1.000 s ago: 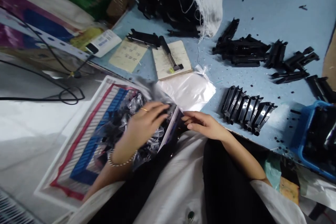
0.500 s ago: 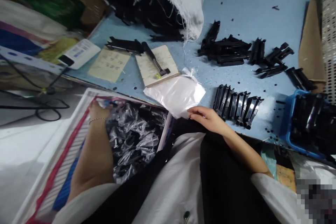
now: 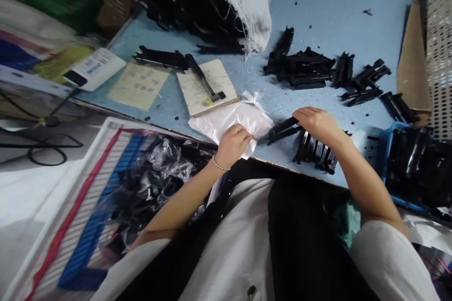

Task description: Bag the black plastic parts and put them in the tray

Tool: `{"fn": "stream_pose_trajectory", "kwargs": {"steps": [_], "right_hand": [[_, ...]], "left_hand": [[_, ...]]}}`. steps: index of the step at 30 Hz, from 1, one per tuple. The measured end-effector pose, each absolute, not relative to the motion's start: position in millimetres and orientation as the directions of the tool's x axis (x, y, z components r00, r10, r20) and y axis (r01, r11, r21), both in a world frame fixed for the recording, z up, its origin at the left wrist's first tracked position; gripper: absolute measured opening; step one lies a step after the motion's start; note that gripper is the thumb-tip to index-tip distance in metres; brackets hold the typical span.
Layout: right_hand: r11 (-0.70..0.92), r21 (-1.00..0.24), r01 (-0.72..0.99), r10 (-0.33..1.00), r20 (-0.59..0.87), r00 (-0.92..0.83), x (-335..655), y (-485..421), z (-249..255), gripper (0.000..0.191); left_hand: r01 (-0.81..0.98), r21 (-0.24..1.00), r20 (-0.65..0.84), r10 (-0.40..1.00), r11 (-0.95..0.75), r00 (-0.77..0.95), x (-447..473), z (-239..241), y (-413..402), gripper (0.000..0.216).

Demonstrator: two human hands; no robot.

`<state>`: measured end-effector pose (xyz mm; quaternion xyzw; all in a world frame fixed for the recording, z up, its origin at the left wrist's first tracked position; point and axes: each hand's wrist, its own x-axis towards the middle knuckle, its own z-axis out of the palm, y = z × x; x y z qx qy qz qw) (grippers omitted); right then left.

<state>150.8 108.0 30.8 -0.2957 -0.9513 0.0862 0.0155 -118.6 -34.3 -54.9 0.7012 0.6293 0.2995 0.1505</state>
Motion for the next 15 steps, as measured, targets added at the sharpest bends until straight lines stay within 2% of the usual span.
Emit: {"fn": "stream_pose_trajectory", "kwargs": {"steps": [2, 4, 6, 7, 9, 11, 13, 15], "right_hand": [[0.662, -0.354, 0.661, 0.709, 0.009, -0.705, 157, 99, 38, 0.032], [0.438, -0.623, 0.647, 0.817, -0.024, -0.576, 156, 85, 38, 0.033], [0.137, -0.883, 0.449, 0.849, -0.128, -0.512, 143, 66, 30, 0.034], [-0.031, -0.952, 0.303, 0.834, -0.192, -0.518, 133, 56, 24, 0.036], [-0.334, -0.942, 0.038, 0.76, -0.293, -0.58, 106, 36, 8, 0.04], [-0.528, -0.843, -0.104, 0.685, -0.351, -0.638, 79, 21, -7, 0.044], [-0.602, -0.782, -0.165, 0.672, -0.383, -0.634, 60, 12, -19, 0.045], [-0.595, -0.777, -0.207, 0.713, -0.391, -0.582, 54, 6, -24, 0.043]], "left_hand": [[0.675, 0.732, 0.169, 0.985, -0.092, -0.048, -132, -55, -27, 0.021], [0.534, 0.845, 0.082, 0.994, -0.033, -0.069, -145, -52, -22, 0.022], [0.426, 0.904, -0.004, 0.998, 0.032, -0.067, -151, -47, -19, 0.019], [0.384, 0.92, -0.046, 0.996, 0.074, -0.081, -152, -45, -19, 0.016], [0.326, 0.933, -0.116, 0.984, 0.155, -0.137, -149, -39, -20, 0.011], [0.342, 0.927, -0.089, 0.977, 0.152, -0.193, -145, -34, -25, 0.005], [0.492, 0.87, 0.067, 0.983, 0.026, -0.171, -145, -28, -32, 0.011], [0.678, 0.724, 0.219, 0.974, -0.125, -0.054, -151, -23, -38, 0.024]]}}
